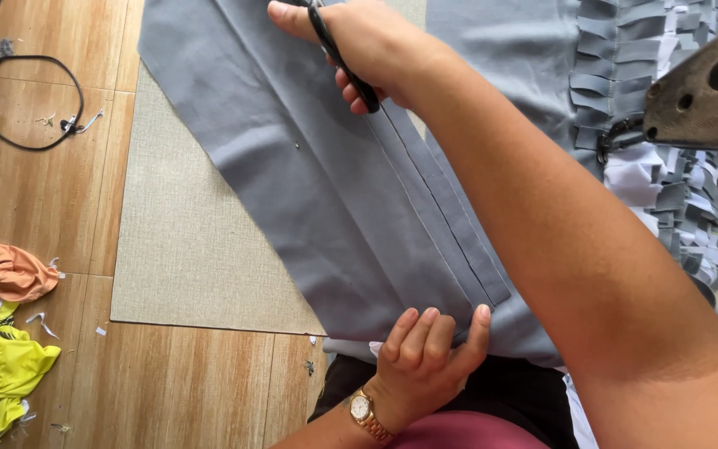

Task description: Cutting fabric into strips and sewing them onto a base fabric using an industrial sewing machine.

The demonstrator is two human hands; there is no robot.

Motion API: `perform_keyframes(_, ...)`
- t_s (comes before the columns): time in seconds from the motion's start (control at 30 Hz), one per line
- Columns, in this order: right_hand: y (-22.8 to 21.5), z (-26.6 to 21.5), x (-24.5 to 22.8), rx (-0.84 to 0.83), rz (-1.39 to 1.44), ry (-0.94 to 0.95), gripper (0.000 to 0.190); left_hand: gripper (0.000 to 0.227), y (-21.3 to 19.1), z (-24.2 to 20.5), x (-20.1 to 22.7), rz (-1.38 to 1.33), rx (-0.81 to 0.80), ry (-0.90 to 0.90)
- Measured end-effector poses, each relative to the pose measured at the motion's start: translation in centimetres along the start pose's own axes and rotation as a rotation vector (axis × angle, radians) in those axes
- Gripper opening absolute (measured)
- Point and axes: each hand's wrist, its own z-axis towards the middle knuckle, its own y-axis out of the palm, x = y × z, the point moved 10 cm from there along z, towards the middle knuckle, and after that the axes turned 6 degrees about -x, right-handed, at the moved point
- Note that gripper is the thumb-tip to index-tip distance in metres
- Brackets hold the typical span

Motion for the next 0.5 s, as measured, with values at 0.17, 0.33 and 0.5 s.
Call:
perform_keyframes(0.17,-0.6,-0.6,-0.7,0.053,-0.023,0.04,0.05,0.028,-0.2,0.3,0.0,0.037,0.017,0.014)
perform_keyframes(0.33,-1.1,4.3,0.0,0.053,-0.002,0.037,0.039,0.031,-0.1,0.1,0.1,0.059,0.01,0.031)
perform_keyframes(0.5,-0.4,12.8,1.5,-0.04,0.136,0.009,0.023,0.032,0.2,0.1,0.1,0.091,0.009,0.039)
